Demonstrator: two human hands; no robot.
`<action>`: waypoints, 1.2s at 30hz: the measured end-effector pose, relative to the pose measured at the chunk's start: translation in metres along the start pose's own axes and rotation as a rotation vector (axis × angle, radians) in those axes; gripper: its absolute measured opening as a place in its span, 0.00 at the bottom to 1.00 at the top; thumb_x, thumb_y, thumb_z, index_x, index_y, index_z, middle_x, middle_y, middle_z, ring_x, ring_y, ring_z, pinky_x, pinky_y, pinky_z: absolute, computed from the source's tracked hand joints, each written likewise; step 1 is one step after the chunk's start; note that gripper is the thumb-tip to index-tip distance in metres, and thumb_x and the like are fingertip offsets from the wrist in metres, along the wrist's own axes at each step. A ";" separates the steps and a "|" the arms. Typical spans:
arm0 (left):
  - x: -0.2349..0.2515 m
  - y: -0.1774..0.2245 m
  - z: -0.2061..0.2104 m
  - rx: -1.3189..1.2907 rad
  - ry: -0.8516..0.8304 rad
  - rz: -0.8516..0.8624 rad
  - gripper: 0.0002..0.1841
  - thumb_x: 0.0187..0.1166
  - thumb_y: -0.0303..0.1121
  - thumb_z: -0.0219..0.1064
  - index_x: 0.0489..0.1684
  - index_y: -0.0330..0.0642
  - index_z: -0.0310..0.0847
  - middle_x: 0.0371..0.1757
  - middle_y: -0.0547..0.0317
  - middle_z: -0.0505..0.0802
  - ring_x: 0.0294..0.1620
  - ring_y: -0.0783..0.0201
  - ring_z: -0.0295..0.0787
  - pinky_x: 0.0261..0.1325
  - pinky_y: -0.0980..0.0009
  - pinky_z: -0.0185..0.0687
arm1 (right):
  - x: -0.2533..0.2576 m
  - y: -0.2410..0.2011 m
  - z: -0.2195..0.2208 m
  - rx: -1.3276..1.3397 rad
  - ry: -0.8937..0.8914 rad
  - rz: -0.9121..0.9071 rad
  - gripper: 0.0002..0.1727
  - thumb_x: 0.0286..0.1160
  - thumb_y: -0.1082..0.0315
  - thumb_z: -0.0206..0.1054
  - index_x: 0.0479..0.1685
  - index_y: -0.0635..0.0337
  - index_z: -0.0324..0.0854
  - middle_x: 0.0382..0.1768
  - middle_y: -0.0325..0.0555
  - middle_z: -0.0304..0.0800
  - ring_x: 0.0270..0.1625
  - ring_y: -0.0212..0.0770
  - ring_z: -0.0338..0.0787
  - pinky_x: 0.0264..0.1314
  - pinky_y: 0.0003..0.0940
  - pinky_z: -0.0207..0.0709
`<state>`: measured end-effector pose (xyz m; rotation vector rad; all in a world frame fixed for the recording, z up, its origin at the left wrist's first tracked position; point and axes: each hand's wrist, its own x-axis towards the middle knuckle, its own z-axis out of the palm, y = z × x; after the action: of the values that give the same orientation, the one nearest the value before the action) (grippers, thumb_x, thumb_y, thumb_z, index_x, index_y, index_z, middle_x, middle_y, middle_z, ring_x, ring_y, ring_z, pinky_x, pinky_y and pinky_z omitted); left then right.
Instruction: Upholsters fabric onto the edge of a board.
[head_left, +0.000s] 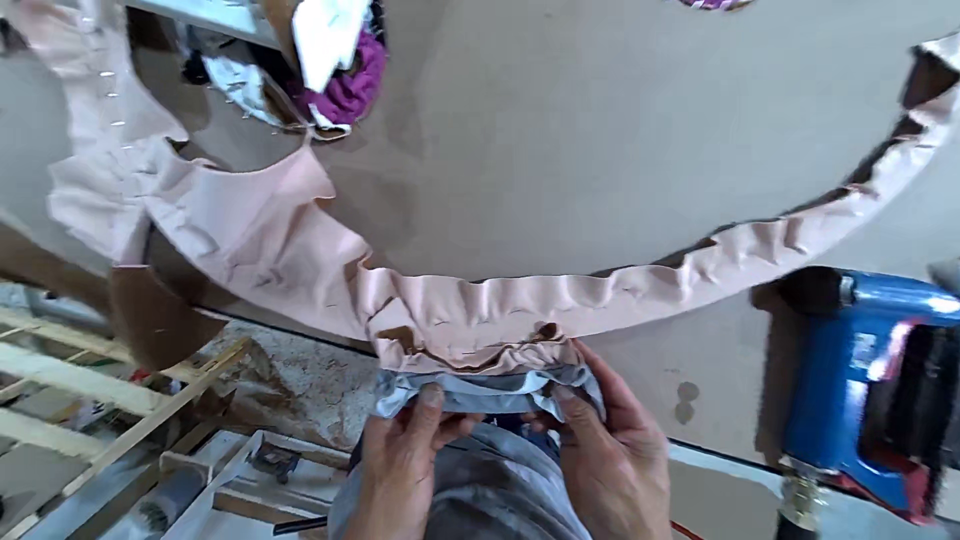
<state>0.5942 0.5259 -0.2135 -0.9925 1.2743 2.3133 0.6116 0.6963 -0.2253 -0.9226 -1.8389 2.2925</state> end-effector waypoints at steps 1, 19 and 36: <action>0.000 0.000 0.000 0.001 -0.005 -0.003 0.11 0.86 0.25 0.60 0.59 0.27 0.73 0.46 0.37 0.94 0.42 0.47 0.98 0.48 0.55 0.97 | 0.000 -0.001 0.000 -0.012 -0.002 0.000 0.26 0.77 0.81 0.59 0.77 0.68 0.74 0.48 0.50 0.94 0.33 0.41 0.95 0.29 0.36 0.93; 0.007 -0.019 0.006 0.088 0.131 0.355 0.18 0.78 0.23 0.68 0.63 0.28 0.70 0.43 0.53 0.94 0.41 0.62 0.96 0.44 0.63 0.97 | 0.000 -0.012 0.006 0.011 0.064 0.065 0.22 0.79 0.83 0.54 0.72 0.70 0.73 0.43 0.45 0.95 0.28 0.38 0.95 0.27 0.32 0.92; -0.007 0.014 0.019 -0.193 0.101 -0.139 0.10 0.92 0.27 0.49 0.58 0.34 0.74 0.49 0.35 0.95 0.47 0.41 0.98 0.54 0.46 0.94 | 0.018 0.006 -0.048 -0.790 -0.212 -0.844 0.06 0.74 0.65 0.71 0.45 0.51 0.88 0.52 0.43 0.89 0.58 0.34 0.89 0.61 0.25 0.86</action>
<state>0.5835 0.5341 -0.1935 -1.2342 0.9962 2.3361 0.6222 0.7433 -0.2429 0.1470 -2.5738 1.1911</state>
